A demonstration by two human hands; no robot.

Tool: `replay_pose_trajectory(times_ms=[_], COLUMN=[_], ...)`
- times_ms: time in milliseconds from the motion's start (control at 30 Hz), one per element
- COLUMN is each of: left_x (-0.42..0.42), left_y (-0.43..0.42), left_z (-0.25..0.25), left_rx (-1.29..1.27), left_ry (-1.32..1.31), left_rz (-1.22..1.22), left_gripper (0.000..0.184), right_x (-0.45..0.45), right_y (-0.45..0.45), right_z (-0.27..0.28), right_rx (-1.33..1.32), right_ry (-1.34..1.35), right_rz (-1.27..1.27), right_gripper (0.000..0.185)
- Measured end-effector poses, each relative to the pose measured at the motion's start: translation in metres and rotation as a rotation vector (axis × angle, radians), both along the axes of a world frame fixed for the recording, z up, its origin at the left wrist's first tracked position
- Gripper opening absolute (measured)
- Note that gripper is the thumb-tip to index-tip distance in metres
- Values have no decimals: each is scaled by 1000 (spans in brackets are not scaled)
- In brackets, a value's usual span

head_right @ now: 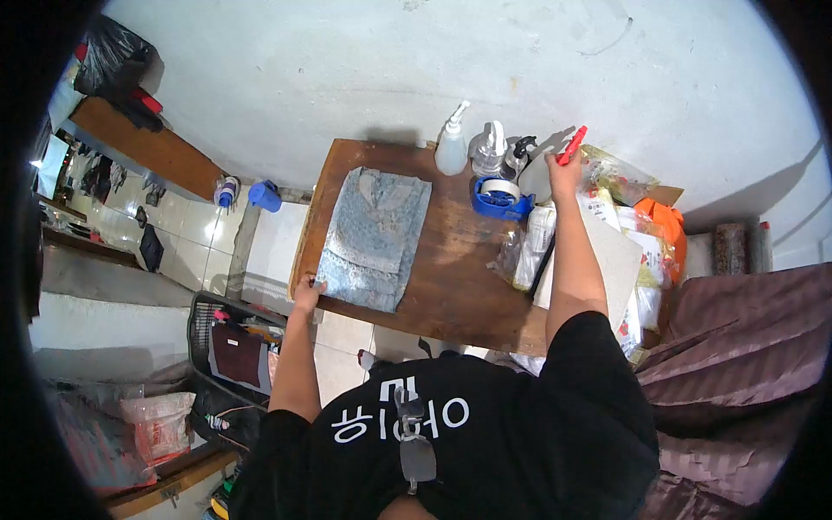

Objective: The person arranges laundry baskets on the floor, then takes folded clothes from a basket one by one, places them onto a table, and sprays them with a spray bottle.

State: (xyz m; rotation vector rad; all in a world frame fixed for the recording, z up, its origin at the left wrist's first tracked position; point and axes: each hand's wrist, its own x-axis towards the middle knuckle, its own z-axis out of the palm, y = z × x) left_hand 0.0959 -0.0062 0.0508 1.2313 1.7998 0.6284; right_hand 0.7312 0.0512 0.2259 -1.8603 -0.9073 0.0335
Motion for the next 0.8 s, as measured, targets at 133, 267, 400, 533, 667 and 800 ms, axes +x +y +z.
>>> replay_pose_trajectory(times_ms=[133, 267, 400, 533, 667, 800], left_x=[11, 3, 6, -8, -22, -59], left_y=[1, 2, 5, 9, 3, -2], left_z=[29, 20, 31, 17, 50, 71], left_rx=[-54, -40, -114, -201, -298, -424], left_ry=[95, 118, 46, -354, -508, -709], left_rz=[-41, -73, -52, -36, -114, -30], left_gripper=[36, 41, 35, 16, 24, 34], right_x=[14, -25, -90, -187, -270, -325], right_y=[2, -47, -101, -151, -177, -192], right_z=[5, 104, 166, 156, 97, 52], right_rx=[149, 276, 78, -257, -501, -645], right_ry=[-37, 198, -158, -68, 140, 149], right_rz=[-80, 160, 495, 925, 1206, 1112], right_gripper=[43, 31, 28, 29, 37, 40])
